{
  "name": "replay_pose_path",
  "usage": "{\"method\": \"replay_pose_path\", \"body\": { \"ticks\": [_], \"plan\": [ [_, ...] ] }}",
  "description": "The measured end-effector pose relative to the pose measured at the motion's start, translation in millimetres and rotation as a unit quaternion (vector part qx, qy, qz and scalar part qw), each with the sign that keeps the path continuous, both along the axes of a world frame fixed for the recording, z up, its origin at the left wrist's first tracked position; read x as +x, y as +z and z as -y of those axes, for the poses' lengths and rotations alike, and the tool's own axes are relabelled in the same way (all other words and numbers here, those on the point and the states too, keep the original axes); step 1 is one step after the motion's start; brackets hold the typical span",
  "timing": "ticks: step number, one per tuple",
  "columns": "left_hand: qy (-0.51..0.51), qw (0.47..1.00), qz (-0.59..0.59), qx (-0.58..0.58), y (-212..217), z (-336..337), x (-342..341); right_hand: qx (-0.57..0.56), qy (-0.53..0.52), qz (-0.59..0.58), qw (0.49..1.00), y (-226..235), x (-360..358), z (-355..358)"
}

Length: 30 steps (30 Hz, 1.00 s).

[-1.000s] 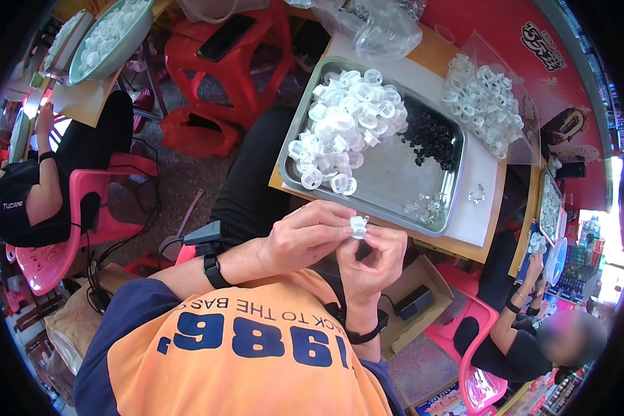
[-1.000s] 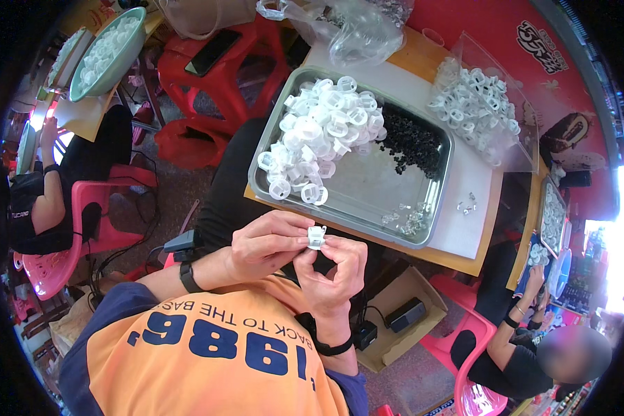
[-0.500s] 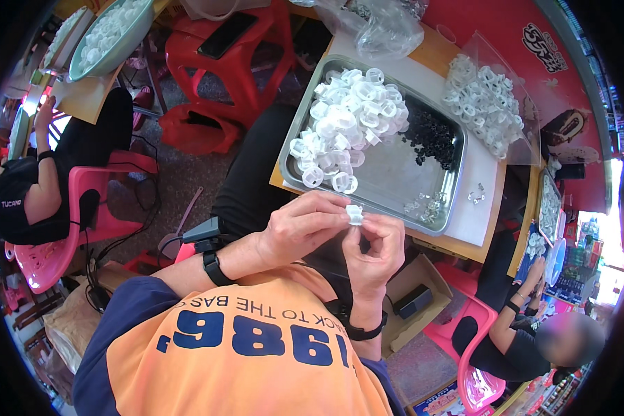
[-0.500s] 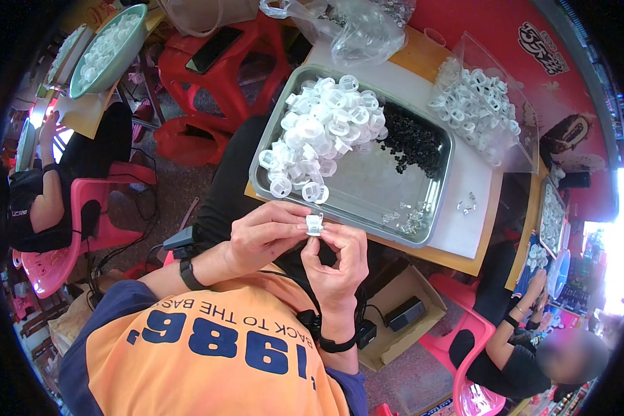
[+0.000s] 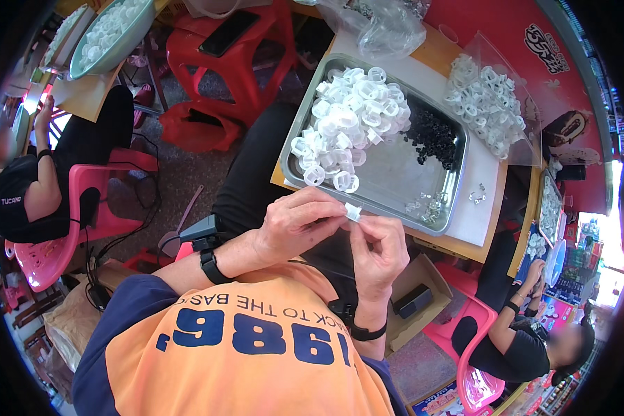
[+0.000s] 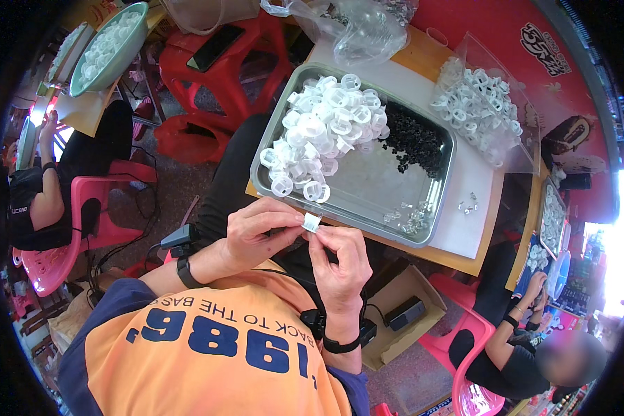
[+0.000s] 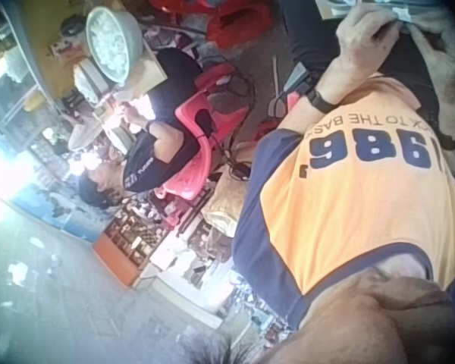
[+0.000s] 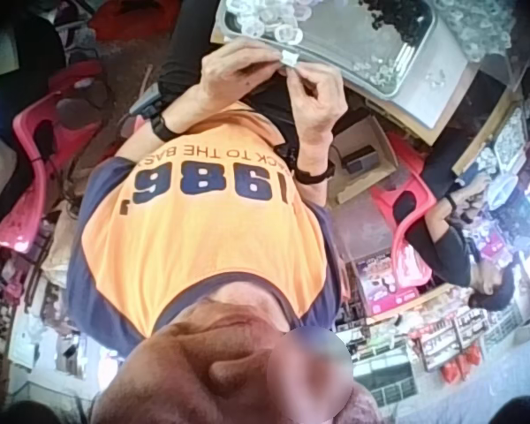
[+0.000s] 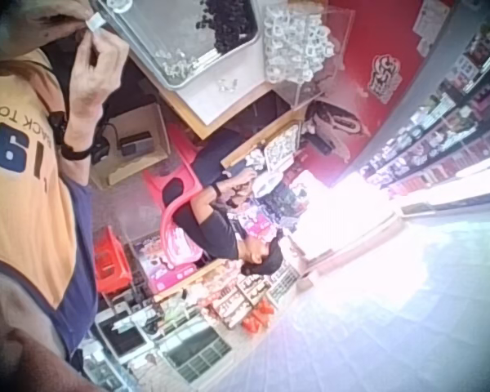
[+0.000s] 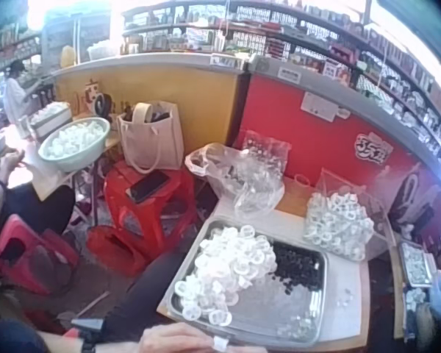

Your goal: The worker is assembling small plastic components, likely for footwear, by hand at a workstation.

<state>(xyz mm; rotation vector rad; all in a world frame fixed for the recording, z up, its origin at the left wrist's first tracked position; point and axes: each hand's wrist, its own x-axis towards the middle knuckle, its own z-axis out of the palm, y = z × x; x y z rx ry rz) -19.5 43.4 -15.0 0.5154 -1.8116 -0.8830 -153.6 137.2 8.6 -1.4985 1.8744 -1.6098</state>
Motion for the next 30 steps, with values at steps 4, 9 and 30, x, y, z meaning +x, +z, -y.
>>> {"method": "replay_pose_path", "body": {
  "ticks": [4, 9, 30],
  "plan": [
    [-0.018, 1.000, 0.012, -0.014, 1.0, -1.0, 4.4, 0.007, -0.005, -0.034, 0.999, 0.2, 3.5, -2.5],
    [-0.024, 0.999, 0.005, -0.026, -2.0, -2.9, 6.2, -0.007, -0.008, -0.070, 0.998, 1.7, 6.5, -3.5],
    [-0.044, 0.999, 0.028, -0.006, 3.9, 7.5, 6.0, 0.036, 0.017, -0.007, 0.999, 2.4, -0.1, 4.4]
  ]
}}
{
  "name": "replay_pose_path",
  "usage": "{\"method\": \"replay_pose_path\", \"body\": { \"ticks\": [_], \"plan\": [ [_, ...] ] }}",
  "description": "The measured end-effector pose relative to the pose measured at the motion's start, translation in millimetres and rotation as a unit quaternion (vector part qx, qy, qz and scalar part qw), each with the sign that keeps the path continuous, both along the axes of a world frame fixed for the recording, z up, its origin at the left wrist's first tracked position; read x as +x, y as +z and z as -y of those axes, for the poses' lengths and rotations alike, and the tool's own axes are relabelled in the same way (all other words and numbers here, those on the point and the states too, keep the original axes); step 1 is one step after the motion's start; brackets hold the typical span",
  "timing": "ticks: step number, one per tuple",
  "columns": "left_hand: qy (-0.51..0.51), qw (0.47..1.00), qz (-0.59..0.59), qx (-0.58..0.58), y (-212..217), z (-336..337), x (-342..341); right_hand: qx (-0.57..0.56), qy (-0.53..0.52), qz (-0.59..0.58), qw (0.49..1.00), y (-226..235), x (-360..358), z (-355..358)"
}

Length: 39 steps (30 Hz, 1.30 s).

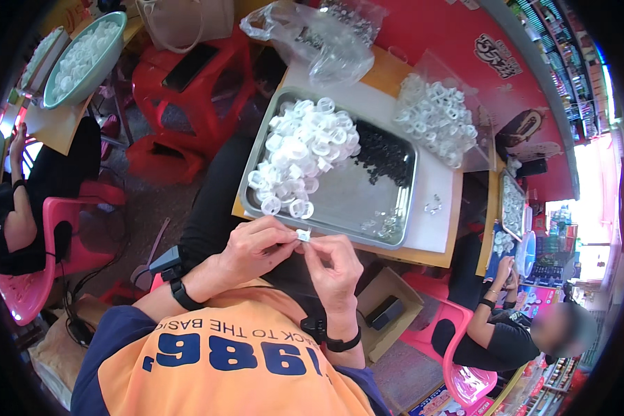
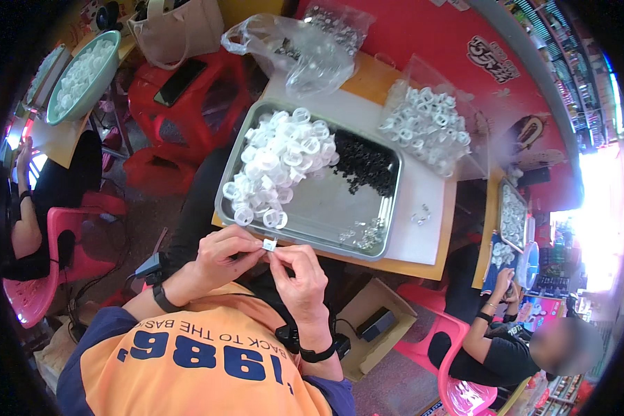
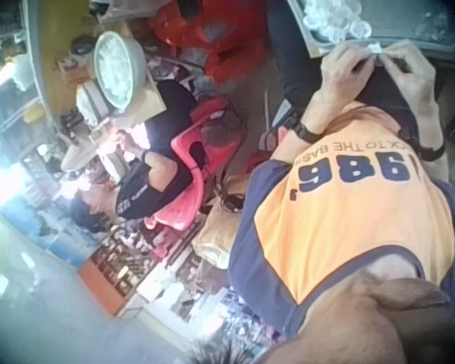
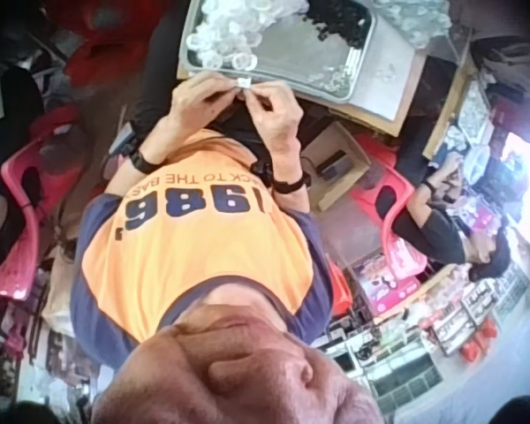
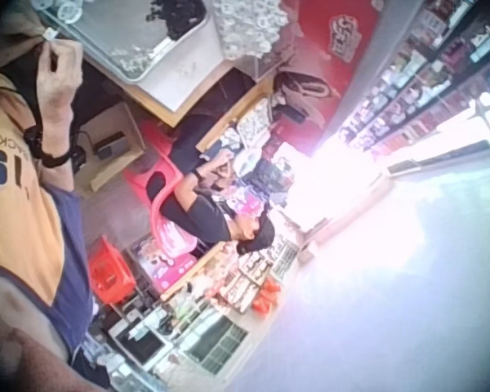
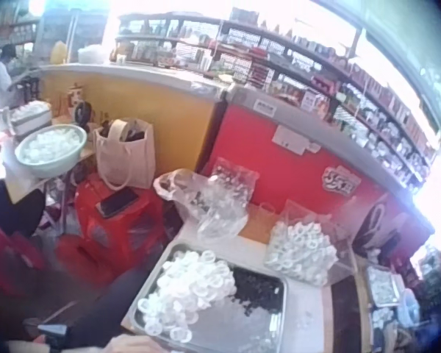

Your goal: The worker is assembling small plastic components, likely for footwear, by hand at a workstation.

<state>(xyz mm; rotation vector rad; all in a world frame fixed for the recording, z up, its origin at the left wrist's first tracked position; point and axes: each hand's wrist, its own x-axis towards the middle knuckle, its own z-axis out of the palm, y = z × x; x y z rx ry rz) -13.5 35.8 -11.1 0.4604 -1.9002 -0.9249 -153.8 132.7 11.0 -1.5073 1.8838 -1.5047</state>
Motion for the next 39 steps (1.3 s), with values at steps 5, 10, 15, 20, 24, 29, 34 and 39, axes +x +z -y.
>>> {"method": "replay_pose_path", "body": {
  "ticks": [5, 10, 15, 20, 24, 29, 34, 39],
  "plan": [
    [0.014, 0.995, 0.008, 0.097, -3.7, -2.7, 4.1, 0.060, 0.054, 0.043, 0.996, 19.2, -9.7, 9.3],
    [-0.014, 0.978, -0.009, 0.209, 10.7, -0.1, 6.4, 0.054, -0.042, 0.041, 0.997, 90.9, -116.7, 51.4],
    [-0.025, 0.983, 0.011, 0.181, 4.3, 8.1, 18.7, -0.011, -0.225, -0.122, 0.967, 145.7, -241.8, 102.4],
    [-0.023, 0.947, -0.025, 0.318, 1.7, 17.5, 29.6, 0.113, -0.052, -0.092, 0.988, 110.4, -146.0, 83.3],
    [-0.069, 0.865, -0.043, 0.495, 3.9, 22.8, 27.2, 0.248, 0.052, -0.110, 0.961, 54.0, -60.8, 56.6],
    [-0.060, 0.864, -0.011, 0.499, 8.0, 20.7, 21.1, 0.307, 0.026, -0.132, 0.942, 2.2, -46.9, 53.0],
    [-0.060, 0.864, 0.016, 0.499, 10.7, 20.3, 22.1, 0.367, -0.006, 0.001, 0.930, 9.6, -55.2, 48.7],
    [-0.111, 0.837, 0.004, 0.536, 10.8, 21.2, 13.6, 0.235, 0.016, 0.259, 0.937, 3.2, -72.4, 32.1]
  ]
}}
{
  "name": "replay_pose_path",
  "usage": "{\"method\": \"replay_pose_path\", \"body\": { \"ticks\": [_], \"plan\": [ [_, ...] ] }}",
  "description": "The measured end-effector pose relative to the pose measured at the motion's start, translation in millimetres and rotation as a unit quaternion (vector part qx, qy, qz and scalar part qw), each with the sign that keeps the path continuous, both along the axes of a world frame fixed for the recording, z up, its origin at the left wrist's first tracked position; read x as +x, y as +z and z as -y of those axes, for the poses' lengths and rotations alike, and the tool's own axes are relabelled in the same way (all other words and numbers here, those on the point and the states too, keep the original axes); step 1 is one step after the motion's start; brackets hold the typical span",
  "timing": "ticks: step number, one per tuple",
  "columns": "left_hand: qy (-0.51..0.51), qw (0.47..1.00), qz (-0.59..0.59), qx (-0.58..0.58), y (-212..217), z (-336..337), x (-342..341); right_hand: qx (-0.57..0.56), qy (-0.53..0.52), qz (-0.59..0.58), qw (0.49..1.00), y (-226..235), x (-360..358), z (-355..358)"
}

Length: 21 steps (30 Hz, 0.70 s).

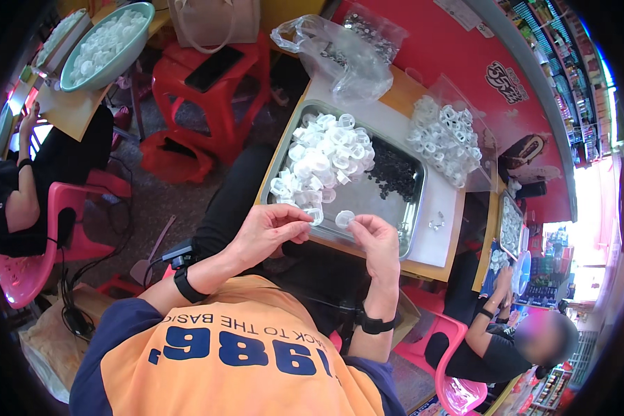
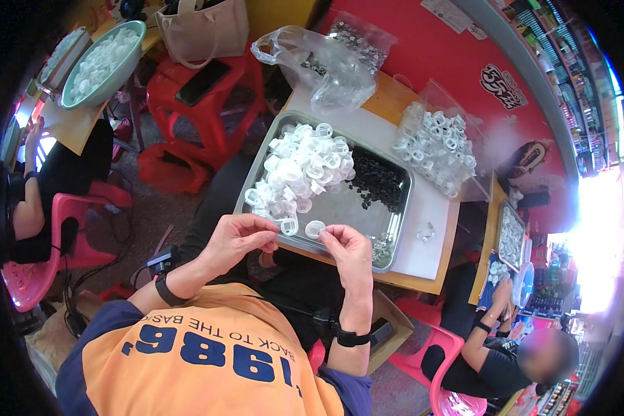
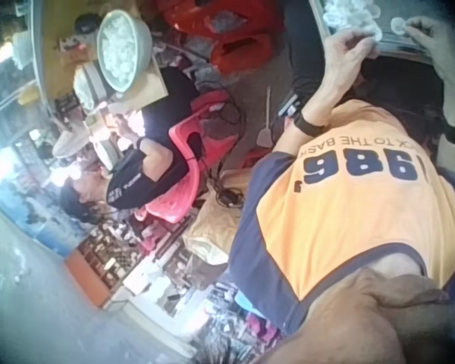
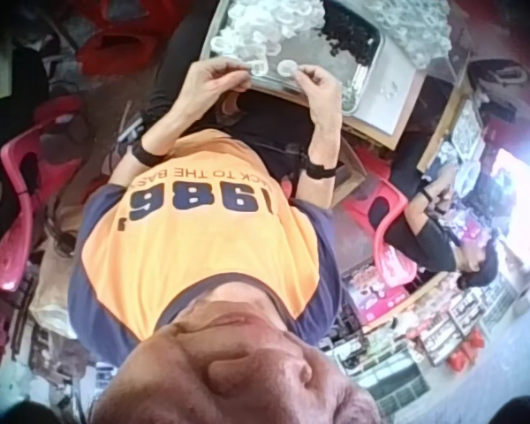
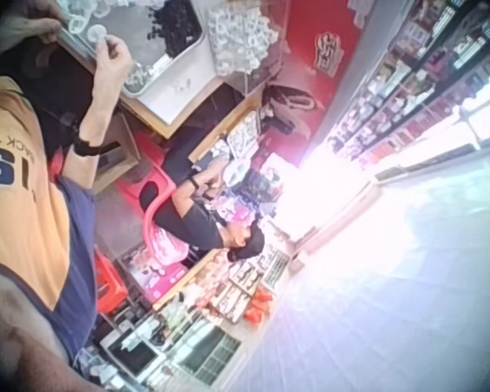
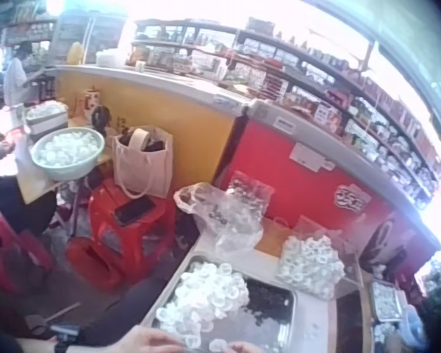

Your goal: The worker is assembling small plastic components, likely for footwear, by hand at a workstation.

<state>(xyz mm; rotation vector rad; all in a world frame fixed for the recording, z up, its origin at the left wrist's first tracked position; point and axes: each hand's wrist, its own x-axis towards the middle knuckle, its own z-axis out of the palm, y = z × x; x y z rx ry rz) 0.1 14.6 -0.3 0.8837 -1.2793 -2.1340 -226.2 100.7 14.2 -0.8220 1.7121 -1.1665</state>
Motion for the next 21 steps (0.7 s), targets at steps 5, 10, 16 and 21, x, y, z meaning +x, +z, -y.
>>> {"method": "replay_pose_path", "body": {
  "ticks": [5, 10, 16, 21],
  "plan": [
    [-0.028, 0.997, -0.061, 0.043, 16.5, -2.3, -16.3, -0.056, -0.020, 0.286, 0.956, 3.2, 9.7, -14.8],
    [-0.062, 0.989, -0.116, 0.071, 14.4, -4.3, -21.4, -0.102, 0.001, 0.417, 0.903, -6.2, 20.8, -22.4],
    [-0.081, 0.987, -0.139, -0.011, 15.9, -15.8, -23.0, -0.072, -0.032, 0.518, 0.852, -11.5, 37.5, -27.5],
    [-0.053, 0.997, -0.055, 0.019, 13.2, -12.8, -21.3, -0.082, -0.047, 0.451, 0.887, -14.3, 40.6, -32.0]
  ]
}}
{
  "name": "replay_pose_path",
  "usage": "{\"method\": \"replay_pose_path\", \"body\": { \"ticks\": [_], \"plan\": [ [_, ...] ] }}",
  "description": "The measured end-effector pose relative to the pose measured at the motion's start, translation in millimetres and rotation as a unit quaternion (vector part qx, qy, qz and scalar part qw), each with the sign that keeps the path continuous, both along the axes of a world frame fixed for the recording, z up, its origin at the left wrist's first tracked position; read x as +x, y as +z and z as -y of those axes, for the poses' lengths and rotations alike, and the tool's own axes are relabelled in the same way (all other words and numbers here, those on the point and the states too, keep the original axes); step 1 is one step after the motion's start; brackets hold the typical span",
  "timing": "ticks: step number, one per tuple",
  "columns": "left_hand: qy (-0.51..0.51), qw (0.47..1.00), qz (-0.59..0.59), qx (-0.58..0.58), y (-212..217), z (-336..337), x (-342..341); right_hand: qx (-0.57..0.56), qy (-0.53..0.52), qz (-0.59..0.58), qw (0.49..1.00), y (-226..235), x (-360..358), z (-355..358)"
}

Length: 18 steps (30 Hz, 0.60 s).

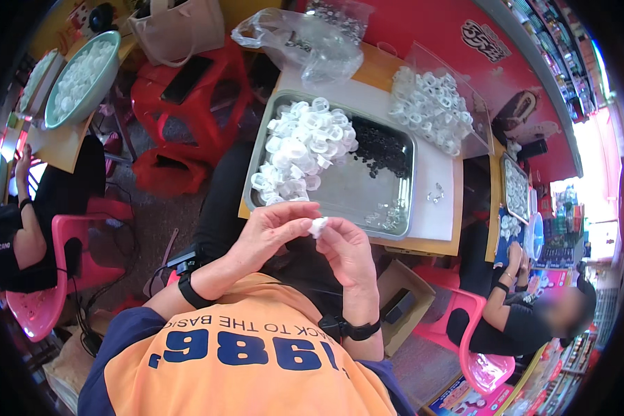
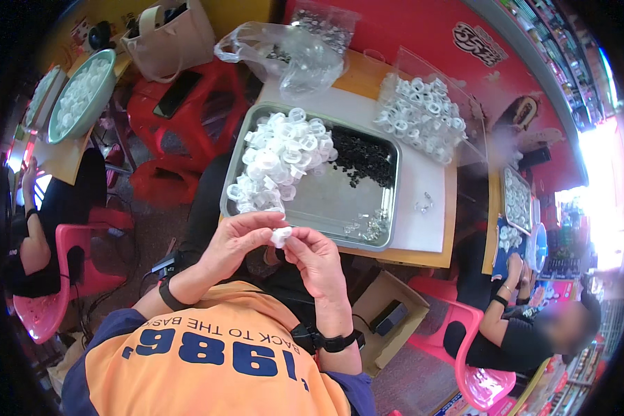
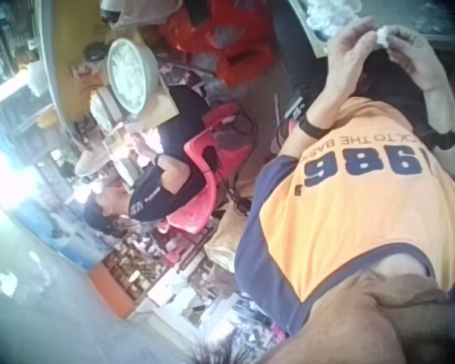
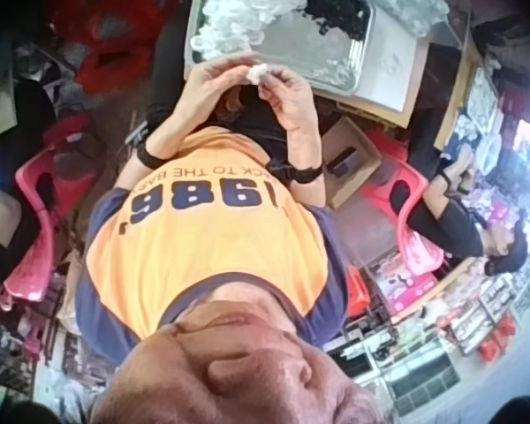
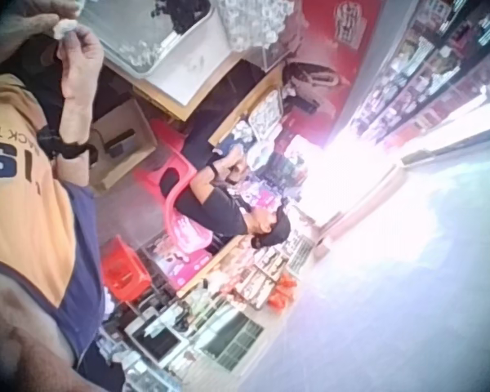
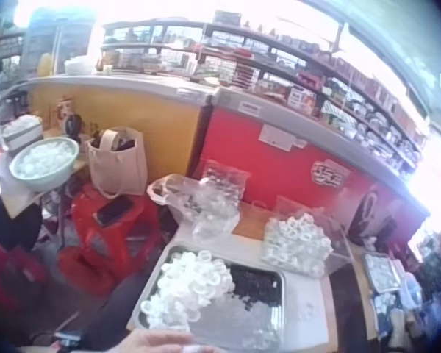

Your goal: The worker is assembling small plastic components, likely for footwear, by hand at a workstation.

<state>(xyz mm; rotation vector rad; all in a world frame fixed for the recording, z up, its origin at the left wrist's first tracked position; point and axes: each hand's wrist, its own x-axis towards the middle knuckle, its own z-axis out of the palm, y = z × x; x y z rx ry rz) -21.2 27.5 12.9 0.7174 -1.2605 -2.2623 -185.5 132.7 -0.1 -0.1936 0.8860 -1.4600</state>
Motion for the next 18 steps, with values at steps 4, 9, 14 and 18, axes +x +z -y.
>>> {"method": "replay_pose_path", "body": {
  "ticks": [4, 9, 14, 18],
  "plan": [
    [-0.010, 0.997, 0.022, 0.072, -13.4, 4.9, 11.3, -0.013, 0.056, -0.408, 0.911, 27.0, 14.4, 4.1],
    [-0.062, 0.984, 0.010, 0.169, -21.0, 9.0, 16.2, -0.042, 0.082, -0.630, 0.771, 28.2, 8.8, 1.8],
    [-0.058, 0.968, -0.037, 0.241, -26.5, 8.1, 19.9, 0.098, -0.037, -0.708, 0.698, 38.0, -47.7, 6.6],
    [-0.049, 0.969, -0.040, 0.238, -30.9, 5.6, 16.0, 0.138, -0.040, -0.829, 0.541, 8.6, -97.7, 6.6]
  ]
}}
